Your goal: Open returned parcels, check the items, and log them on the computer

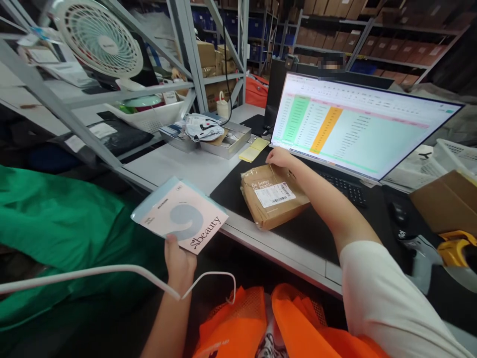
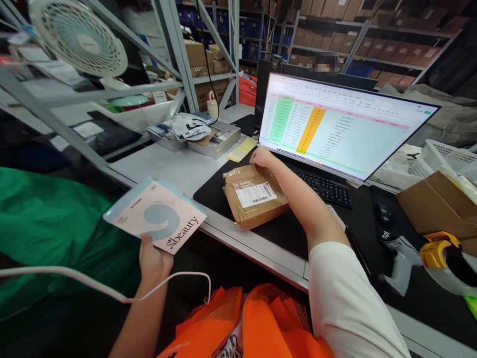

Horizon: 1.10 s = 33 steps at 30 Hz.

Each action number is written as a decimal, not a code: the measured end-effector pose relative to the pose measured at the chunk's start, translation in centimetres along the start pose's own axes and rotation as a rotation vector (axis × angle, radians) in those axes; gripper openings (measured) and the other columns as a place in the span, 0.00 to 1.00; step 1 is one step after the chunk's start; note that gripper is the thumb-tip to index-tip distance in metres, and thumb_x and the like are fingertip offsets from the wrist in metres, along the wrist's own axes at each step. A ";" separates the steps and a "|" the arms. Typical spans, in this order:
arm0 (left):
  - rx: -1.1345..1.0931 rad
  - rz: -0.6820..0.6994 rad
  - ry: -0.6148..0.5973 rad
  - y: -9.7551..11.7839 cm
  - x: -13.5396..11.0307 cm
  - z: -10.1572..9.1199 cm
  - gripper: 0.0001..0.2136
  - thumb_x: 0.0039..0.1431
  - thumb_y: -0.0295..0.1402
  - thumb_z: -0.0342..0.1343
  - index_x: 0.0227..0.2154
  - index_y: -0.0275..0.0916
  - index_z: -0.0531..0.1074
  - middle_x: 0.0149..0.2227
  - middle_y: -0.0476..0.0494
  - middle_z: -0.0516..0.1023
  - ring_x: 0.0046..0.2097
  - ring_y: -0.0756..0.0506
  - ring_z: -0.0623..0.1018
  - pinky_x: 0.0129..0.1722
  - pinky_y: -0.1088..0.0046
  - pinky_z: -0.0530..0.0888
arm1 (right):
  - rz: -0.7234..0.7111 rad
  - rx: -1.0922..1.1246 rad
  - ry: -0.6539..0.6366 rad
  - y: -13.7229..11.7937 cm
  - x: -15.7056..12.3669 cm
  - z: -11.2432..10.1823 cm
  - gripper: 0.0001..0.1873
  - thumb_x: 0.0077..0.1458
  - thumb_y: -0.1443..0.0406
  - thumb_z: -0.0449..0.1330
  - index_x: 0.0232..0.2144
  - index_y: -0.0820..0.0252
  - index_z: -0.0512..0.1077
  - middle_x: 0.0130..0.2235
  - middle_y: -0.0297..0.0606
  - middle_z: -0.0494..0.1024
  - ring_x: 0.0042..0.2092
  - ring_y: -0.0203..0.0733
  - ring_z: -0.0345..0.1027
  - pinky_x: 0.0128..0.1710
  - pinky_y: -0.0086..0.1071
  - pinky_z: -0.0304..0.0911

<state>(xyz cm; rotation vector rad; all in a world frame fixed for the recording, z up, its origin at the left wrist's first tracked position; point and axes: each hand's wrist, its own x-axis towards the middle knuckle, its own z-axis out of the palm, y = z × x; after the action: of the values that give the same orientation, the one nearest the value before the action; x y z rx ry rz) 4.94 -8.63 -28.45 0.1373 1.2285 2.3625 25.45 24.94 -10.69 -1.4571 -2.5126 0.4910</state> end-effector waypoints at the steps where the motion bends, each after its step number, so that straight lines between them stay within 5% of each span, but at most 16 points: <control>1: 0.006 -0.006 0.008 0.2 -0.2 -0.4 0.18 0.70 0.42 0.55 0.57 0.38 0.72 0.62 0.32 0.75 0.66 0.36 0.72 0.67 0.49 0.68 | 0.000 -0.018 -0.058 -0.3 0.3 -0.4 0.04 0.49 0.69 0.66 0.24 0.62 0.80 0.30 0.42 0.81 0.39 0.50 0.76 0.47 0.40 0.69; 4: 0.036 -0.017 0.018 0.6 -0.2 -1.4 0.20 0.69 0.44 0.56 0.57 0.39 0.72 0.61 0.31 0.75 0.66 0.35 0.72 0.67 0.48 0.68 | 0.006 -0.057 -0.224 -0.3 0.0 -2.0 0.08 0.46 0.67 0.69 0.17 0.60 0.77 0.25 0.40 0.78 0.34 0.49 0.74 0.43 0.42 0.68; 8: 0.080 0.011 0.026 1.1 0.7 -1.8 0.20 0.68 0.46 0.56 0.58 0.42 0.72 0.62 0.34 0.75 0.66 0.34 0.72 0.68 0.47 0.67 | -0.034 0.005 -0.473 1.2 -3.1 -5.0 0.05 0.45 0.63 0.69 0.21 0.57 0.79 0.25 0.37 0.78 0.28 0.43 0.69 0.34 0.38 0.66; 15: 0.010 0.073 -0.076 1.5 1.4 0.1 0.24 0.62 0.51 0.61 0.55 0.42 0.75 0.61 0.38 0.76 0.67 0.32 0.70 0.68 0.45 0.67 | -0.110 0.070 -0.537 1.3 -15.0 -9.1 0.14 0.48 0.56 0.69 0.22 0.55 0.71 0.21 0.30 0.70 0.23 0.35 0.61 0.23 0.32 0.52; 18: -0.002 0.070 -0.131 1.3 1.1 1.2 0.25 0.61 0.50 0.63 0.56 0.43 0.75 0.61 0.37 0.75 0.68 0.30 0.68 0.67 0.42 0.67 | -0.162 -0.020 -0.468 0.2 -19.7 -8.9 0.17 0.57 0.54 0.63 0.21 0.56 0.71 0.21 0.30 0.70 0.24 0.35 0.61 0.24 0.32 0.53; 22: 0.014 0.056 -0.172 0.7 0.6 2.1 0.25 0.63 0.49 0.61 0.58 0.44 0.74 0.62 0.37 0.74 0.69 0.30 0.66 0.67 0.40 0.66 | -0.227 -0.007 -0.317 0.0 -23.7 -7.9 0.02 0.54 0.65 0.62 0.30 0.55 0.73 0.27 0.30 0.76 0.26 0.35 0.64 0.27 0.30 0.56; 25: 0.020 0.051 -0.230 0.4 0.0 2.5 0.24 0.63 0.49 0.60 0.58 0.44 0.74 0.64 0.39 0.73 0.70 0.31 0.65 0.68 0.43 0.66 | -0.251 0.017 -0.292 1.0 -25.6 -7.2 0.09 0.60 0.61 0.59 0.28 0.55 0.73 0.26 0.31 0.76 0.26 0.36 0.65 0.27 0.31 0.57; 30: 0.025 0.077 -0.233 0.4 -0.9 3.5 0.22 0.65 0.48 0.59 0.56 0.43 0.75 0.62 0.41 0.75 0.69 0.32 0.67 0.69 0.46 0.66 | -0.363 0.148 0.075 2.9 -28.2 -6.2 0.08 0.62 0.64 0.57 0.41 0.54 0.76 0.42 0.38 0.81 0.42 0.43 0.74 0.43 0.35 0.68; 33: 0.026 0.086 -0.255 0.8 -0.8 5.4 0.21 0.67 0.49 0.56 0.55 0.43 0.75 0.61 0.41 0.76 0.68 0.34 0.69 0.68 0.48 0.68 | -0.359 0.220 0.200 3.5 -29.1 -5.7 0.09 0.65 0.60 0.57 0.36 0.54 0.76 0.37 0.38 0.81 0.38 0.43 0.74 0.42 0.36 0.70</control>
<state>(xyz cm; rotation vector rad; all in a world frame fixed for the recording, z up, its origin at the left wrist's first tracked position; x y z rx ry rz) 6.99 -5.36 -24.51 0.4923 1.1498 2.3143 44.55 2.39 -6.87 -0.9034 -2.3955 0.5081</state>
